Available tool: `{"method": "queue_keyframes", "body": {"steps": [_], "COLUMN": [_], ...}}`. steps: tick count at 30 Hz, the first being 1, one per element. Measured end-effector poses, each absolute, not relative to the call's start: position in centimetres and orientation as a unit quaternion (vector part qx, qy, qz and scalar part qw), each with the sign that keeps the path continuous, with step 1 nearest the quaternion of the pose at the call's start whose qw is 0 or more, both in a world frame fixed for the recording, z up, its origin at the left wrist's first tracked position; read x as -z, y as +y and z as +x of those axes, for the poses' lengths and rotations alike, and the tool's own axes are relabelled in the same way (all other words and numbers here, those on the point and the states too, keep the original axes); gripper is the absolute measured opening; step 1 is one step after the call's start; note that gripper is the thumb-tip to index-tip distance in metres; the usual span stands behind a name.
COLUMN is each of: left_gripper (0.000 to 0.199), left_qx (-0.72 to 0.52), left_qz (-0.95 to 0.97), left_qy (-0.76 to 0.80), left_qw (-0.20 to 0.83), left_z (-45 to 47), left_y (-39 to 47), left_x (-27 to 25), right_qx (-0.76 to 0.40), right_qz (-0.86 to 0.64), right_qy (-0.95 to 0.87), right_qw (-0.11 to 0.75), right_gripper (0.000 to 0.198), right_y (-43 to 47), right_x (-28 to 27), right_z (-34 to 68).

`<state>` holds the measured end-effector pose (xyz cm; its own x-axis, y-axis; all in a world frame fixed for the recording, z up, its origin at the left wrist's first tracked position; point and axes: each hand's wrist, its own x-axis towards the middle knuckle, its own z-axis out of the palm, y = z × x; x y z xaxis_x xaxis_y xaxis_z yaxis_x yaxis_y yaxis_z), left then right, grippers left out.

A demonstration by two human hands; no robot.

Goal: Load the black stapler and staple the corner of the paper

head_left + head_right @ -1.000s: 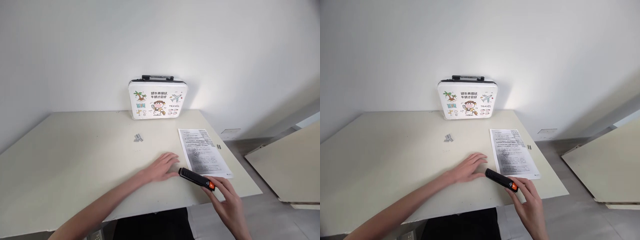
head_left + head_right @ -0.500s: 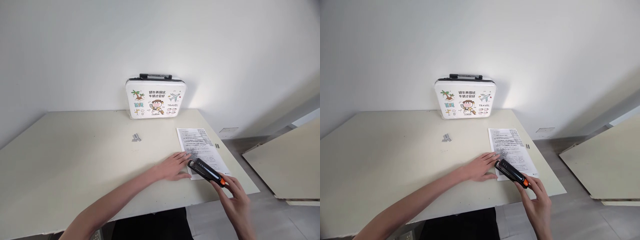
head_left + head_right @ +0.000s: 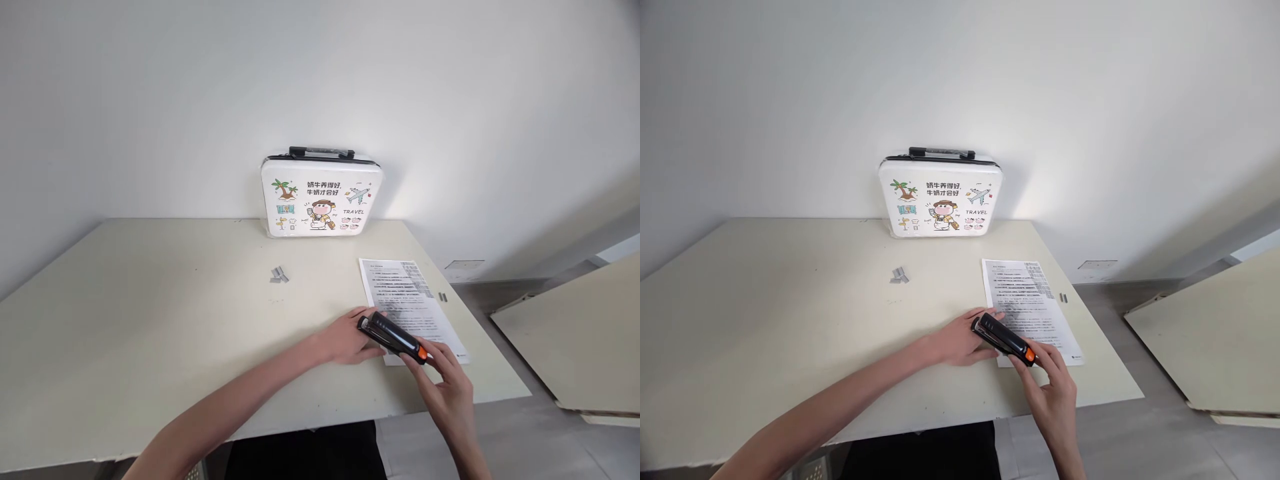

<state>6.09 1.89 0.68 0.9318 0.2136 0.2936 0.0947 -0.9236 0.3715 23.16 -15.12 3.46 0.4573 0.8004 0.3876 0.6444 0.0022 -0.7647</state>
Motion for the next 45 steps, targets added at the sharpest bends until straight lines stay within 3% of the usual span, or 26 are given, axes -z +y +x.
{"method": "queue_keyframes", "body": {"steps": [5,12,17,23,30,35,40,45], "left_gripper": [0.054,0.066,0.055,0.035,0.032,0.034,0.036,0.041], "left_qx": [-0.165,-0.181,-0.175,-0.269,-0.341,-0.354,-0.361,-0.377], "left_qz": [0.965,0.96,0.941,0.862,0.745,0.714,0.69,0.623], "left_qy": [0.087,0.094,0.199,0.322,0.439,0.457,0.482,0.505], "left_qw": [0.185,0.193,0.209,0.284,0.37,0.396,0.402,0.464], "left_z": [6.4,4.3,-3.8,-10.8,-11.9,-11.9,-11.9,-11.5], "left_y": [1.7,2.3,4.9,4.2,3.5,3.7,3.5,2.2], "left_x": [-0.4,-0.9,-2.4,-3.3,-3.9,-4.0,-4.7,-5.2], "right_qx": [-0.074,-0.099,-0.188,-0.256,-0.27,-0.27,-0.281,-0.203], "right_qz": [-0.7,-0.684,-0.659,-0.623,-0.615,-0.618,-0.613,-0.588], "right_qy": [-0.514,-0.527,-0.543,-0.587,-0.628,-0.63,-0.636,-0.693], "right_qw": [0.49,0.495,0.485,0.449,0.393,0.387,0.375,0.364], "right_gripper": [0.033,0.034,0.033,0.032,0.033,0.044,0.04,0.032], "right_y": [-14.9,-14.1,-12.6,-10.0,-9.2,-9.1,-8.9,-8.8], "right_x": [-3.4,-2.8,-2.9,-2.6,-2.8,-2.7,-2.9,-3.2], "right_z": [22.9,22.9,20.7,16.2,15.0,15.2,15.6,15.1]}}
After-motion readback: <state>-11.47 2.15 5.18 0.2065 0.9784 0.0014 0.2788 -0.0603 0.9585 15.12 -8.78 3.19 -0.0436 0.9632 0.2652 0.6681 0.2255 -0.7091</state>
